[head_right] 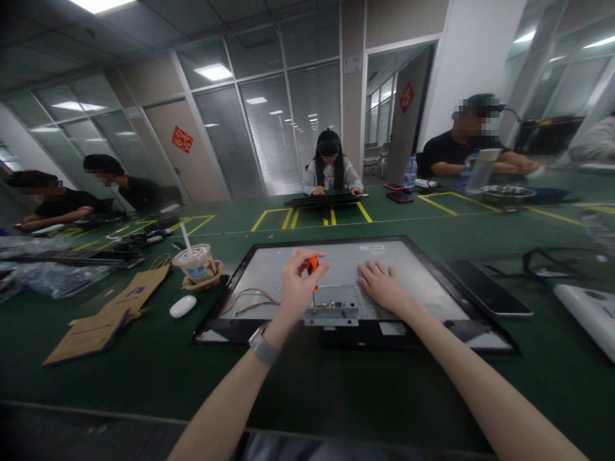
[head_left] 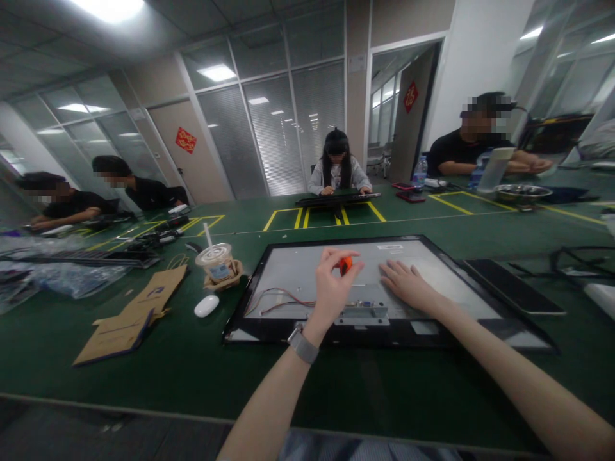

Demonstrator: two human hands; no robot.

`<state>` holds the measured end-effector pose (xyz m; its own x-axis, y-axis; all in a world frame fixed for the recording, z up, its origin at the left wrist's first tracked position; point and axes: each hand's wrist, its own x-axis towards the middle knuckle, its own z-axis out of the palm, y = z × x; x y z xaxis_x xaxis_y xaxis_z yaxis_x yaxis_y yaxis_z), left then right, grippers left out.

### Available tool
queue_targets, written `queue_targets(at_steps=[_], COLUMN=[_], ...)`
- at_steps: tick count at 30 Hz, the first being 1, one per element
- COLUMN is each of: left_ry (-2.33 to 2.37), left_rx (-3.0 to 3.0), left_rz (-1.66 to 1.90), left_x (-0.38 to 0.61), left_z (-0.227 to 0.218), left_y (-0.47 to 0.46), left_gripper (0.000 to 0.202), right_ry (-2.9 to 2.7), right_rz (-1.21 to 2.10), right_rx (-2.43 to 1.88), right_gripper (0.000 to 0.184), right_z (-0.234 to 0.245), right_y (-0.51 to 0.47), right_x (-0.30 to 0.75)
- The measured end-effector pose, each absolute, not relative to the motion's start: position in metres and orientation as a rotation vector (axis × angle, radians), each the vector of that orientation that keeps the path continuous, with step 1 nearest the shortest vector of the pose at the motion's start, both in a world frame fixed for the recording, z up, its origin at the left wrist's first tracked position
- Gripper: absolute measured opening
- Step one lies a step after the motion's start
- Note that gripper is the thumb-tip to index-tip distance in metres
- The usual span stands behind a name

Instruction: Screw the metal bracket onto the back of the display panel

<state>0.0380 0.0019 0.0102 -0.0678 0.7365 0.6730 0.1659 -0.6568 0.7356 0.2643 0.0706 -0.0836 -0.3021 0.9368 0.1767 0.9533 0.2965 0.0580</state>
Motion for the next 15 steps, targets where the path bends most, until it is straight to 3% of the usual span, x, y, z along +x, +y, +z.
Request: queue_targets(at_steps=[3, 9, 15], left_ry=[1.004, 0.785, 0.818], left_rx=[1.775, 1.525, 1.56], left_rz=[1.808, 1.654, 1.633], left_x=[0.0368, 0.0383, 0.0394], left_z=[0.0112, 0.0082, 0.0056], left_y=[0.0005, 0.0017, 0.0035], left_gripper=[0.008, 0.032, 0.028], right_ry=[-2.437, -2.437, -2.417], right_rz=[-0.229, -0.21, -0.185], right_rx=[-1.792, -1.77, -1.783], right_gripper=[0.058, 0.06, 0.059], right_z=[-0.0844, -0.0855, -0.0856], right_y=[0.0713, 0.0729, 0.0726], right_x=[0.2645, 0.2662, 0.266])
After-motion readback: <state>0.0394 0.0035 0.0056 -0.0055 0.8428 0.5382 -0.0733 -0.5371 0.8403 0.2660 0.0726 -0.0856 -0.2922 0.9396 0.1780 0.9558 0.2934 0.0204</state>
